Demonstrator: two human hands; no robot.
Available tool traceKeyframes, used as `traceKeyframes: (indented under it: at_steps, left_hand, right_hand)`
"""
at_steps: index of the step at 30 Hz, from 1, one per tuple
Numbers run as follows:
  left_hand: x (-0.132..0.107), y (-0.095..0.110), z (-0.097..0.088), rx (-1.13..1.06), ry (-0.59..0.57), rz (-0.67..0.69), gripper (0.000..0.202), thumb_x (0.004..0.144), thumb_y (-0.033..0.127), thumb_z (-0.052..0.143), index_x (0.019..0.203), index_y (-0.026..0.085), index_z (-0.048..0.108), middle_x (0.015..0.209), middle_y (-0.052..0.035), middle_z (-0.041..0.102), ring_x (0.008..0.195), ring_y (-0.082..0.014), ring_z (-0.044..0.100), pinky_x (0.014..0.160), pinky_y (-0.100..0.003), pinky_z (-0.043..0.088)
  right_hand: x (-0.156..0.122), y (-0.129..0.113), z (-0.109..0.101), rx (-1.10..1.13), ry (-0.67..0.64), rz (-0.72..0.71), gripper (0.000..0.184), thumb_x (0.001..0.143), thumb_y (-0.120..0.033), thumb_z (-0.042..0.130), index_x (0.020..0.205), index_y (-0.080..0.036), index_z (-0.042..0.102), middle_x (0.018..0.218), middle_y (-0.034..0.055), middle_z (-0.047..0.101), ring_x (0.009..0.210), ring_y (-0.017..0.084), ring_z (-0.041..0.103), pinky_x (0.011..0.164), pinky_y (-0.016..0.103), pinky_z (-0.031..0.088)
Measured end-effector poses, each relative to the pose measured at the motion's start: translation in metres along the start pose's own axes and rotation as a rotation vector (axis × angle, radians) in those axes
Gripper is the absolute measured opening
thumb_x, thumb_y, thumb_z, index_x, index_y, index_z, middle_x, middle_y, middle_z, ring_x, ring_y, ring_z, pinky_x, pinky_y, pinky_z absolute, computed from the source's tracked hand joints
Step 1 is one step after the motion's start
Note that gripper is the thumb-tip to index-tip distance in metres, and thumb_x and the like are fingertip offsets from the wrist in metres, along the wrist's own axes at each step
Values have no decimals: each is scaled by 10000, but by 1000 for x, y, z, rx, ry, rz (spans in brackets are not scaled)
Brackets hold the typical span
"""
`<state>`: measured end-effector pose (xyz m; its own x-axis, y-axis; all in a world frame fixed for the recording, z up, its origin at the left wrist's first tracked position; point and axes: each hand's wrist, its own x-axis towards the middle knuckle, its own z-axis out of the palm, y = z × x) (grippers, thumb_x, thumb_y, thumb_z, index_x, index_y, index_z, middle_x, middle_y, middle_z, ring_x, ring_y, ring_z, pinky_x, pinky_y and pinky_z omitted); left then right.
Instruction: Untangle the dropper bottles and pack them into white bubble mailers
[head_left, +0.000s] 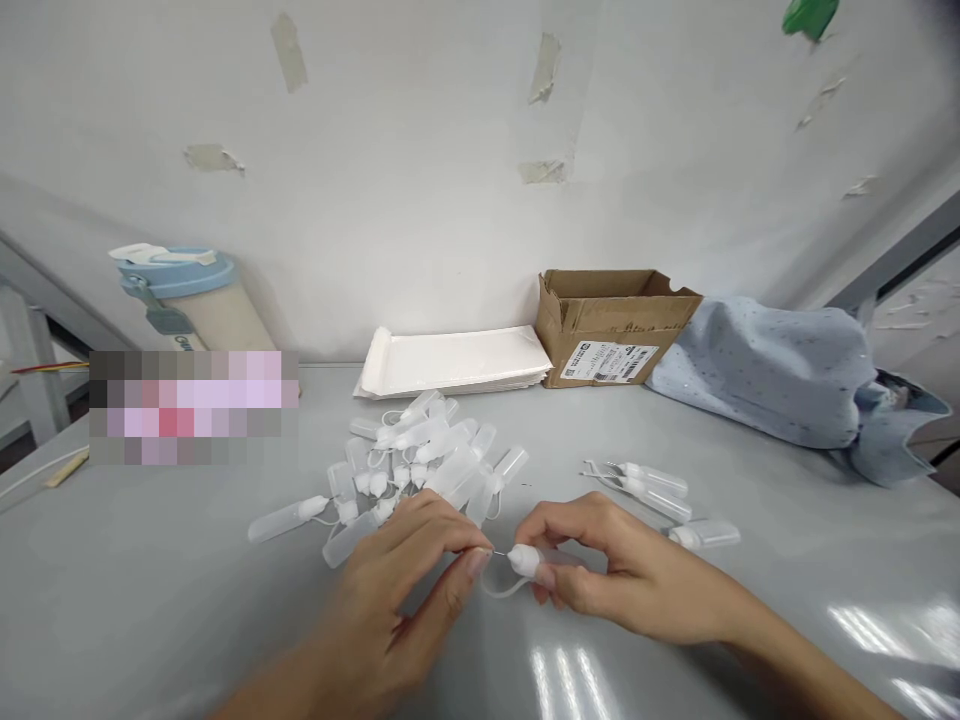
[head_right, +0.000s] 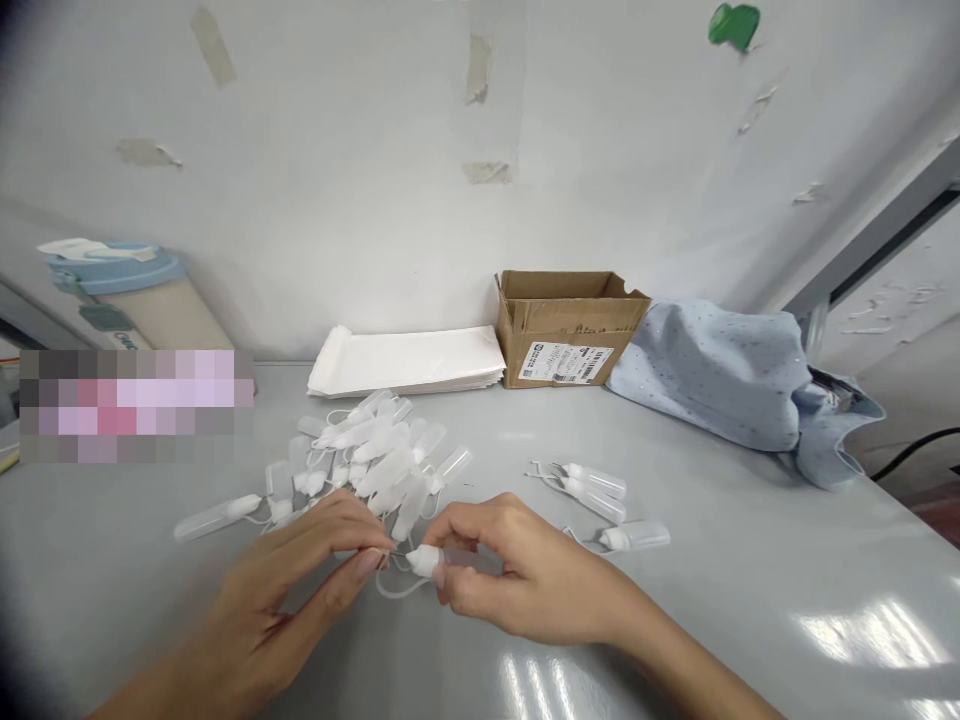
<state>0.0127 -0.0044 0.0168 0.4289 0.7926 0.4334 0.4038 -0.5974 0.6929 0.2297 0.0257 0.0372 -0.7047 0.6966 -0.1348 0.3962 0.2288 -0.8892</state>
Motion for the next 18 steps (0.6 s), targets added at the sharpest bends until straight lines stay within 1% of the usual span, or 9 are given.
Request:
traceKeyframes:
  at_steps: [4,9,15,18]
  left_hand:
    - [1,1,-1,14,-11,-17,152,882,109,458,857,203,576,763,6,605,722,-127,541,698,-251,453]
    - [3,2,-1,29,4,5,162,879,103,451,857,203,576,752,4,608,705,-128,544,670,-248,460]
    - [3,2,0,52,25,59,165,863,74,469,869,194,582,744,0,610,698,-126,538,663,-253,458]
    - [2,1,1,57,33,66,170,859,64,473,862,191,586,733,1,608,695,-126,533,652,-252,451]
  right_hand:
    - [1,0,0,-9,7,-6,135,843,-151,526,919,-201,626,724,-46,591,668,87,522,647,201,408]
    - [0,1,1,-53,26,-13,139,845,-161,526,927,-212,626,728,-46,594,690,96,527,675,216,410]
    - [0,-1,2,-143,56,-14,161,838,-156,501,924,-211,625,732,-34,584,685,104,515,623,207,394]
    - [0,-2,2,-168,68,-9,163,842,-175,493,928,-211,627,706,-34,560,649,102,490,598,204,389]
